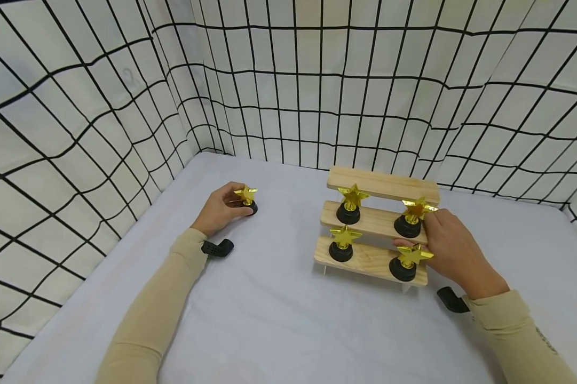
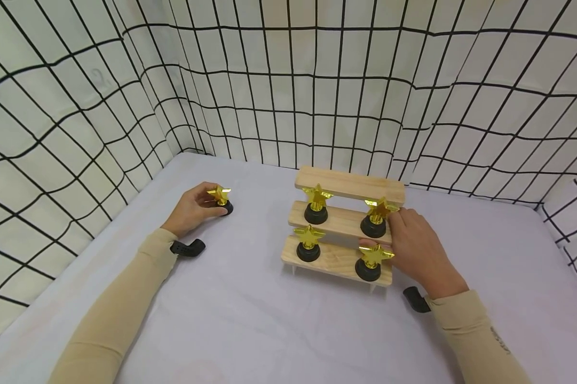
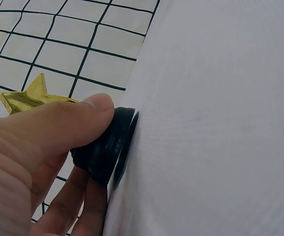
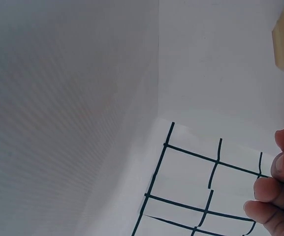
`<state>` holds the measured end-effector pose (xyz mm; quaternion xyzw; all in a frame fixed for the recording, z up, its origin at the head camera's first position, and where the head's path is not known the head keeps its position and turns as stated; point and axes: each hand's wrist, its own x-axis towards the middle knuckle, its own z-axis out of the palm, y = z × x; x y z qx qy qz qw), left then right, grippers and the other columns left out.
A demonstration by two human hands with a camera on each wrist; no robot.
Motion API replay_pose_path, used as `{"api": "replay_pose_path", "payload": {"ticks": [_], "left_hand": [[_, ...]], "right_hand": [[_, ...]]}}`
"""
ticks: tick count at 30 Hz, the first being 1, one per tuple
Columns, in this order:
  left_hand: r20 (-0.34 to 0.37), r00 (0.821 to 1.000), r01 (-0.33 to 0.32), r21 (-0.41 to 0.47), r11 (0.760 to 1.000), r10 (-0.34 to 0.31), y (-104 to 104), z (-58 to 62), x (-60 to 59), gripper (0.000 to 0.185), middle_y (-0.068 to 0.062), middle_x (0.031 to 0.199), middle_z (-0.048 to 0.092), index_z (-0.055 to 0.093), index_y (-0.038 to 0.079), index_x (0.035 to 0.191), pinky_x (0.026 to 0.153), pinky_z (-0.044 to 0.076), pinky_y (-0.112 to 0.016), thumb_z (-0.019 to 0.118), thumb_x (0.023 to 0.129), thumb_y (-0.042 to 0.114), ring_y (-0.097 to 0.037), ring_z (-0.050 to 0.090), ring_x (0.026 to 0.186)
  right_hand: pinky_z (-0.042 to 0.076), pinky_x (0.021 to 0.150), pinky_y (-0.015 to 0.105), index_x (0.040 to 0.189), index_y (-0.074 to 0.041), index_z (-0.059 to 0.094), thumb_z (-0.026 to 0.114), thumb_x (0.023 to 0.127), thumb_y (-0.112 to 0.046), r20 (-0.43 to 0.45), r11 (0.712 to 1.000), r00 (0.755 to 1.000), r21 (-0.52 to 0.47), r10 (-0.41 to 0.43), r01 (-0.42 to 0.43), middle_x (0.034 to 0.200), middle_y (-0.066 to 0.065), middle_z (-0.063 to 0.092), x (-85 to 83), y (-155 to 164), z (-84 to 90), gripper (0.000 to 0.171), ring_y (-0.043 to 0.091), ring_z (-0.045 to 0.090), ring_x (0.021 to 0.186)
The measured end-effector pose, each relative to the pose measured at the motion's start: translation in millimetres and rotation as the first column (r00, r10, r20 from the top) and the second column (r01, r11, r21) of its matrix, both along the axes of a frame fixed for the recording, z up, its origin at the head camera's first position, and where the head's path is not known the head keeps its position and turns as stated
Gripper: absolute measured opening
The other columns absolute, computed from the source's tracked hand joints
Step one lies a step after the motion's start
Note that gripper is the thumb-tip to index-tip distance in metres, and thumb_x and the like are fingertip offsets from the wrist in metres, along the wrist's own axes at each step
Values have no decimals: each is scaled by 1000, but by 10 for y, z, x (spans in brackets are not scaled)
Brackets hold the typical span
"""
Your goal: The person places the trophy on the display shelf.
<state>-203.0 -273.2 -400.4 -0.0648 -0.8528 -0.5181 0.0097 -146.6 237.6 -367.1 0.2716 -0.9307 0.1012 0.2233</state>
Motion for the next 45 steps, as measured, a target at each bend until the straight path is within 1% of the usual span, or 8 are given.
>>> {"api": "replay_pose_path", "payload": {"ticks": [5,7,9,17,23,30,35,45], "left_hand": [[-8,1000,-9,-22,1000,9,-14,4,-1,61,-14,140,60,55,13,140,94,52,-10,84,86,11,-33,61,131],[-9,1000,-11,-32,999,11,-20,4,-2,62,-14,141,60,55,13,142,96,52,-14,84,87,12,-32,61,130],[-6,1000,-15,-39,999,15,-26,5,-1,62,-14,141,60,54,14,143,100,53,-19,83,88,13,-32,61,130],[-32,999,-23,-53,998,21,-3,89,-11,64,-17,136,62,52,14,146,101,55,-24,82,89,15,-34,62,130],[-40,999,-23,-49,999,21,27,205,-47,67,-17,135,61,50,15,149,110,55,-38,82,90,18,-34,62,131],[-56,998,-18,-57,998,15,49,342,-50,69,-16,136,60,50,15,149,107,57,-33,83,89,20,-33,62,130],[-88,996,-15,-58,998,10,91,492,-54,70,-17,136,59,48,11,150,113,54,-43,83,89,17,-33,62,128],[-108,994,-17,-77,997,8,187,769,-40,70,-16,135,59,47,13,151,115,52,-47,82,90,15,-33,63,127]], "right_hand": [[45,67,41,115,0,58,49,90,-80,-65,999,997,-11,52,-52,81,10,57,-24,3,-8,84,27,51,77],[46,67,43,115,0,58,32,90,-84,-88,997,994,-14,72,-74,82,11,58,-33,-1,-13,91,28,51,76],[47,68,45,115,-1,58,27,90,-84,-91,997,993,-18,77,-79,84,12,59,-37,-7,-17,93,29,52,77],[48,72,44,120,-3,56,31,90,-82,-54,998,997,3,62,-62,89,13,60,-26,-10,-23,88,29,54,82],[48,71,43,121,-3,55,36,91,-80,-44,999,998,16,53,-52,89,13,60,-17,-18,-18,85,28,53,81],[50,74,45,123,-3,55,47,91,-76,-17,999,999,29,35,-35,91,14,60,-5,-26,-1,80,30,55,83],[51,75,46,123,-3,56,55,91,-72,-3,999,1000,25,27,-27,91,15,61,7,-18,6,76,31,56,84],[48,69,42,119,-3,58,33,91,-83,-94,998,994,22,55,-53,83,11,58,2,6,10,88,28,53,77]]}}
